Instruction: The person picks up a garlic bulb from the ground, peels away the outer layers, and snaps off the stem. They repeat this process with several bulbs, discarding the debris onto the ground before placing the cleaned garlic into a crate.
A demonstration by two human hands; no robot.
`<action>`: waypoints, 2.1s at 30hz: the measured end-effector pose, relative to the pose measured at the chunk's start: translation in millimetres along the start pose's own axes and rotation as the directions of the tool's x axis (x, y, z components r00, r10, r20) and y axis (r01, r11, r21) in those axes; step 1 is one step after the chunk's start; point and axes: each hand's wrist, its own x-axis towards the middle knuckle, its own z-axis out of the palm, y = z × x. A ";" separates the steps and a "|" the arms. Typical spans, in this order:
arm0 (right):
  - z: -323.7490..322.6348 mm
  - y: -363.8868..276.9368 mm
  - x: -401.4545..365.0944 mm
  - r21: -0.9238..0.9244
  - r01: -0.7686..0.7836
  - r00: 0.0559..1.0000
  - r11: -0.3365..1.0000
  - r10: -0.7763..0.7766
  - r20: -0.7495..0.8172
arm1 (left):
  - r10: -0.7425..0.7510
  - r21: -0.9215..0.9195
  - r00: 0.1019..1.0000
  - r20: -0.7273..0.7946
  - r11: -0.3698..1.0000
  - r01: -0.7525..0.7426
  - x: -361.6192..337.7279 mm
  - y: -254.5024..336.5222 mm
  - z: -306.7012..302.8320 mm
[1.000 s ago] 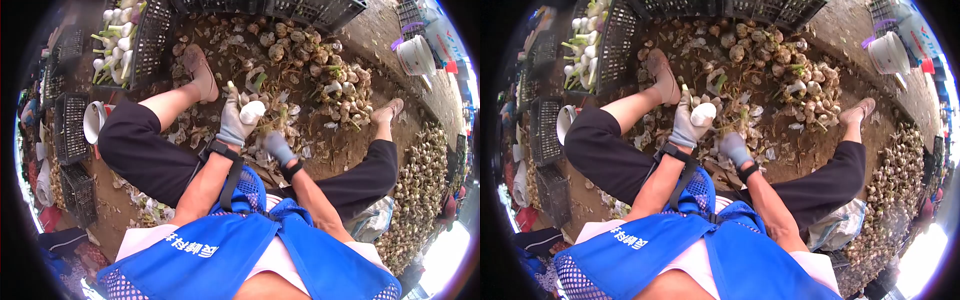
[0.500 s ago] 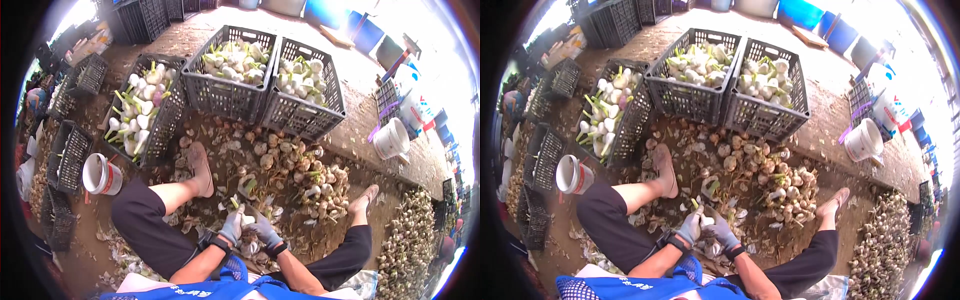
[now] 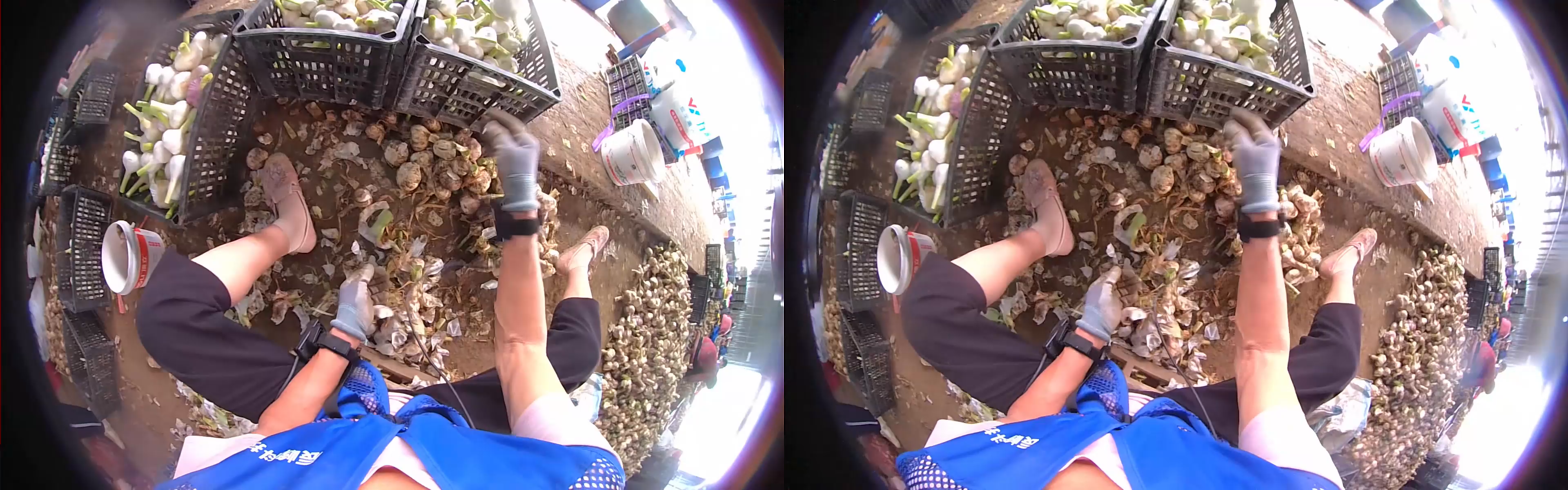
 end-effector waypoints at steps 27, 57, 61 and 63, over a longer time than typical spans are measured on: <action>7.7 3.6 -198.4 0.574 -0.508 0.853 0.642 0.284 0.437 | 0.284 -0.109 0.784 0.552 0.957 -0.270 -37.6 20.0 39.7; -6.3 -11.0 -250.5 0.629 -0.369 0.928 0.685 0.305 0.212 | 0.375 -0.005 0.714 0.592 0.887 -0.462 -76.0 -5.3 57.6; -8.4 -2.9 -248.0 0.706 -0.445 0.892 0.550 0.342 0.296 | 0.368 0.015 0.715 0.595 0.884 -0.468 -68.3 -6.8 56.5; -6.8 4.6 -245.8 0.700 -0.449 0.888 0.556 0.366 0.278 | 0.356 0.008 0.722 0.594 0.894 -0.447 -60.9 -9.9 55.7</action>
